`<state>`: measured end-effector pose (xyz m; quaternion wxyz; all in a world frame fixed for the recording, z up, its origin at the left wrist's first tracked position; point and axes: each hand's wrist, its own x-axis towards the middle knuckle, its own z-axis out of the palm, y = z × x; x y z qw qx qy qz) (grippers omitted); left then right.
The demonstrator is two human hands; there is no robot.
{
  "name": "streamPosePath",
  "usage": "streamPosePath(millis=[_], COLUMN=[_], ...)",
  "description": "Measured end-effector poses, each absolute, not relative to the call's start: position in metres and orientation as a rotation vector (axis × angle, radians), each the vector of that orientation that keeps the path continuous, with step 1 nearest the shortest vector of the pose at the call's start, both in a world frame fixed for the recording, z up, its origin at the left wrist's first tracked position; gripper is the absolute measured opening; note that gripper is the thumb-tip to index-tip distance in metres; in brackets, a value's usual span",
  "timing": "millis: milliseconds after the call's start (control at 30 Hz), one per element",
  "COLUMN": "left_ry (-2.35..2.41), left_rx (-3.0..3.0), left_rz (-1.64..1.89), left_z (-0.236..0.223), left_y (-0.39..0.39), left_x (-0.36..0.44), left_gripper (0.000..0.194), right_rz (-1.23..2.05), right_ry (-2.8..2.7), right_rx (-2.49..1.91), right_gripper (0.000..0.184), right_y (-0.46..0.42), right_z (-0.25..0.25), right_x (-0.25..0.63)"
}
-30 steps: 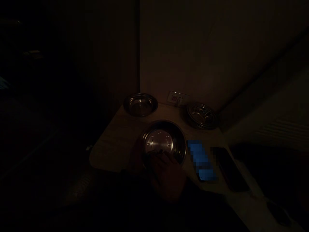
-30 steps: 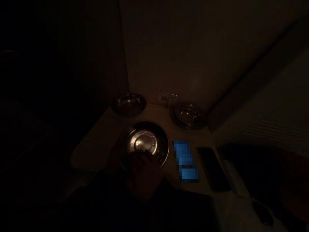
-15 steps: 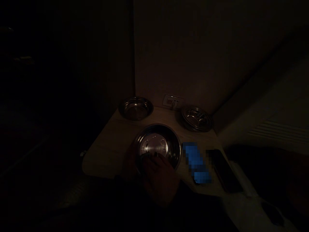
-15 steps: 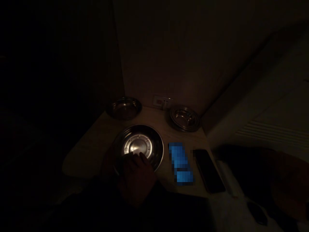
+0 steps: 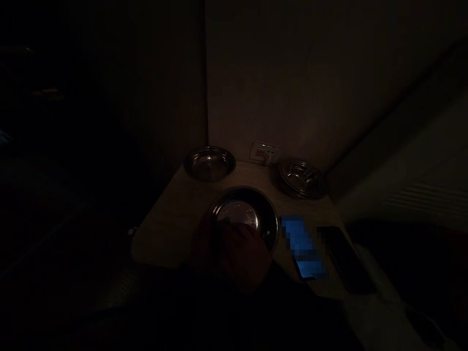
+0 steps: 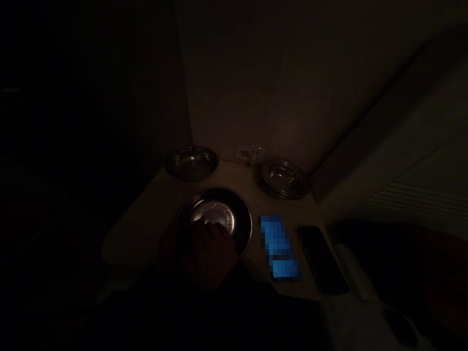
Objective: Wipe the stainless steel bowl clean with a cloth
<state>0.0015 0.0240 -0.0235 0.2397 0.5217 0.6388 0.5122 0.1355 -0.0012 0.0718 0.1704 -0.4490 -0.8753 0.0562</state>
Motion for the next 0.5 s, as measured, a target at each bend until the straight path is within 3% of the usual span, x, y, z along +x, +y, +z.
streamPosePath(millis=[300,500], left_ry=[1.761,1.732], left_rx=[1.382,1.44], left_rz=[1.435,1.442], left_z=[-0.015,-0.024], left_y=[0.027,0.018], left_x=[0.004,0.006], left_gripper=[0.032,0.043], right_rz=[0.127,0.15], right_ry=[-2.502,-2.512], right_rx=[-1.334,-1.282], right_gripper=[0.041,0.034], right_y=[0.009,-0.006], right_z=[0.074,0.072], right_x=[0.137,0.141])
